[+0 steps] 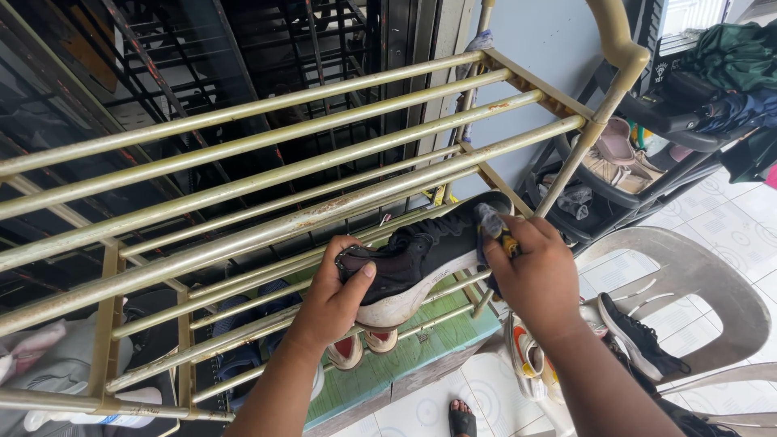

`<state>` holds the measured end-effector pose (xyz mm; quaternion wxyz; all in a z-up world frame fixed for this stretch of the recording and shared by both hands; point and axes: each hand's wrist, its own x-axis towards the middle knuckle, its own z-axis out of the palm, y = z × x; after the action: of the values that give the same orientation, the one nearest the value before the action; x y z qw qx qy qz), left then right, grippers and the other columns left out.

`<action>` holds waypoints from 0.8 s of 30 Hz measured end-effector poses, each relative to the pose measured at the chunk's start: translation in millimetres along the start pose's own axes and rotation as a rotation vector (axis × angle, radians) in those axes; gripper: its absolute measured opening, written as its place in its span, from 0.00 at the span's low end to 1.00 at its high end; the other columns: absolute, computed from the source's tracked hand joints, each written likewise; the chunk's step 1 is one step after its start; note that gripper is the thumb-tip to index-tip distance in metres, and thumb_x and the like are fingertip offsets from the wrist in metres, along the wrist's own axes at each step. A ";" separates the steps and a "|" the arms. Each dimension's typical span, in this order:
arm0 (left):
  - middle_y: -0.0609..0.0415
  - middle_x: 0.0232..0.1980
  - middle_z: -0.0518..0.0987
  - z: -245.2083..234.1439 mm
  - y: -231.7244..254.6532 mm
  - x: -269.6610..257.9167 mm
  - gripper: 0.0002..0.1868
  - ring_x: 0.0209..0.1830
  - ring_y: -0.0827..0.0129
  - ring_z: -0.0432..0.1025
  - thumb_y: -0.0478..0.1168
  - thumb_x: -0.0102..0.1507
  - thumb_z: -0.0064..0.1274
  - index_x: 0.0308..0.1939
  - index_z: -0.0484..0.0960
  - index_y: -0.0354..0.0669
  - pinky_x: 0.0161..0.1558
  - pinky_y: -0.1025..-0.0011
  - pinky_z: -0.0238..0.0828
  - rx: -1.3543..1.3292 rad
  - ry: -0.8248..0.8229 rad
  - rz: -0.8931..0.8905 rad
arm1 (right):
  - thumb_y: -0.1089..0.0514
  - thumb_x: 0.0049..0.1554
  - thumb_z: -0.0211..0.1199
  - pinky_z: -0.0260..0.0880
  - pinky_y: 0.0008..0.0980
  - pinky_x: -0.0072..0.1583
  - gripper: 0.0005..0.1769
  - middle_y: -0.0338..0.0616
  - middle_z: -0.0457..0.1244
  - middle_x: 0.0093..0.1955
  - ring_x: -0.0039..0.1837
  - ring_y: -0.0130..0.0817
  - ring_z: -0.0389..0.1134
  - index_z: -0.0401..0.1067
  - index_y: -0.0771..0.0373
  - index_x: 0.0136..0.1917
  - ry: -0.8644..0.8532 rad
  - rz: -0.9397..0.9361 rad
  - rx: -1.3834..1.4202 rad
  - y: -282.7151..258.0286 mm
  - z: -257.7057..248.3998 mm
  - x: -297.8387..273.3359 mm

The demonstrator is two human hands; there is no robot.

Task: The person picks up a black sneaker from a metal shoe rack and wipes it with a cloth. The person holds the shoe and rubs the cloth over the upper and sole repeatedly, then places the shoe back on the rack.

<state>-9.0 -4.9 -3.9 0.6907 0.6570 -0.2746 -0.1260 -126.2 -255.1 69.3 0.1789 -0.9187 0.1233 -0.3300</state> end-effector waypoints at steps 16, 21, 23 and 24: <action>0.59 0.40 0.72 7.9 -3.3 1.0 0.14 0.40 0.77 0.66 0.47 0.71 0.46 0.55 0.70 0.42 0.45 0.75 0.66 -0.007 0.120 0.038 | 0.57 0.54 0.71 0.73 0.42 0.50 0.20 0.48 0.66 0.48 0.48 0.47 0.70 0.77 0.58 0.60 0.060 -0.094 0.059 -22.7 19.3 -19.8; 0.60 0.40 0.68 7.6 -9.2 -2.9 0.18 0.40 0.77 0.60 0.51 0.76 0.36 0.54 0.72 0.42 0.47 0.76 0.61 0.091 0.186 0.127 | 0.59 0.46 0.74 0.73 0.39 0.45 0.27 0.44 0.66 0.44 0.42 0.42 0.70 0.77 0.57 0.60 -0.159 -0.326 0.315 -68.6 10.7 -41.3; 0.58 0.42 0.69 6.7 -15.1 -5.3 0.20 0.43 0.76 0.62 0.54 0.76 0.38 0.56 0.71 0.42 0.50 0.75 0.63 0.053 0.151 0.136 | 0.59 0.46 0.74 0.73 0.38 0.44 0.26 0.44 0.66 0.44 0.42 0.41 0.70 0.78 0.56 0.59 -0.169 -0.314 0.303 -59.1 10.7 -34.0; 0.57 0.45 0.71 6.2 -17.7 -6.2 0.22 0.46 0.75 0.63 0.57 0.76 0.39 0.58 0.71 0.41 0.53 0.74 0.64 0.013 0.115 0.151 | 0.59 0.46 0.75 0.73 0.37 0.44 0.24 0.44 0.66 0.44 0.43 0.41 0.71 0.79 0.54 0.58 -0.174 -0.303 0.287 -54.6 10.4 -29.8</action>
<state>-14.2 -8.6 -22.6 0.7085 0.6452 -0.2841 -0.0341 -136.0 -192.8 67.5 0.2660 -0.9168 -0.0803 -0.2869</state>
